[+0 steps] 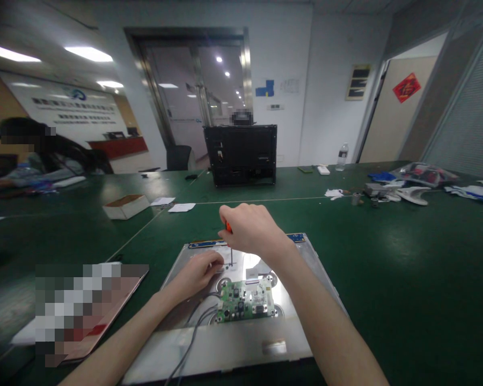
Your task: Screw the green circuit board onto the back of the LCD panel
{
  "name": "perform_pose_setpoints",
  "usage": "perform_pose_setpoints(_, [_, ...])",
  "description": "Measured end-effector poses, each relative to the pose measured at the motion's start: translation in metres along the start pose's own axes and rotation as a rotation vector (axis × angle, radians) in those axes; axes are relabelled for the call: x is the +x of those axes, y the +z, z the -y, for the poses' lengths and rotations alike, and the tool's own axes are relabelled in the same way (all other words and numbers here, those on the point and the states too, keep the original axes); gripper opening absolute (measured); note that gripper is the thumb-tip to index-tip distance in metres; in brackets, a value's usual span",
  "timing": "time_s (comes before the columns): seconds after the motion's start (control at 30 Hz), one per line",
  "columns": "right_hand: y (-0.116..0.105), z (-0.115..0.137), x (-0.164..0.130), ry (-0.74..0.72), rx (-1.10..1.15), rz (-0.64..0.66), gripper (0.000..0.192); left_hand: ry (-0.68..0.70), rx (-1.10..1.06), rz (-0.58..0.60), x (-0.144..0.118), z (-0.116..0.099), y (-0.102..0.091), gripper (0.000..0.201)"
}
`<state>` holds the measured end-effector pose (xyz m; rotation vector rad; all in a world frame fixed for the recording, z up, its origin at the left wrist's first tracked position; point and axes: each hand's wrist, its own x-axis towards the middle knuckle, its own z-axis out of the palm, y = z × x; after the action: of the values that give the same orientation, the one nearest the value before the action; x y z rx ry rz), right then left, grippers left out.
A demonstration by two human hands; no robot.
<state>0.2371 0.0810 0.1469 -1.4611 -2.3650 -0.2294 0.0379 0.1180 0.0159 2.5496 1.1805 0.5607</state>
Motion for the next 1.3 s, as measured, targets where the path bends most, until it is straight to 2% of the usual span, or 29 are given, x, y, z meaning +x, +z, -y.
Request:
perform_pose_setpoints(0.17, [-0.008,-0.001,-0.004,0.007,0.006,0.001,0.016,-0.050,-0.061,0.003,-0.008,-0.015,-0.013,0.012])
perform_pose_setpoints(0.3, [-0.013,0.000,-0.006,-0.009,0.016,-0.015,0.016,-0.088,-0.180,0.090,-0.029,-0.036,-0.023,0.014])
perform_pose_setpoints(0.43, [-0.014,0.000,-0.007,-0.039,0.027,-0.003,0.016,-0.150,-0.208,0.177,-0.054,-0.056,-0.023,0.014])
perform_pose_setpoints(0.57, [-0.014,0.000,-0.008,-0.038,0.031,0.001,0.016,-0.174,-0.230,0.226,-0.068,-0.062,-0.016,0.015])
perform_pose_setpoints(0.9, [-0.012,0.001,-0.008,-0.062,0.035,0.011,0.016,-0.224,-0.270,0.098,-0.072,-0.054,0.013,0.011])
perform_pose_setpoints(1.3, [-0.017,0.012,-0.018,-0.094,0.053,0.039,0.021,-0.146,-0.225,0.005,-0.083,-0.059,0.020,0.016])
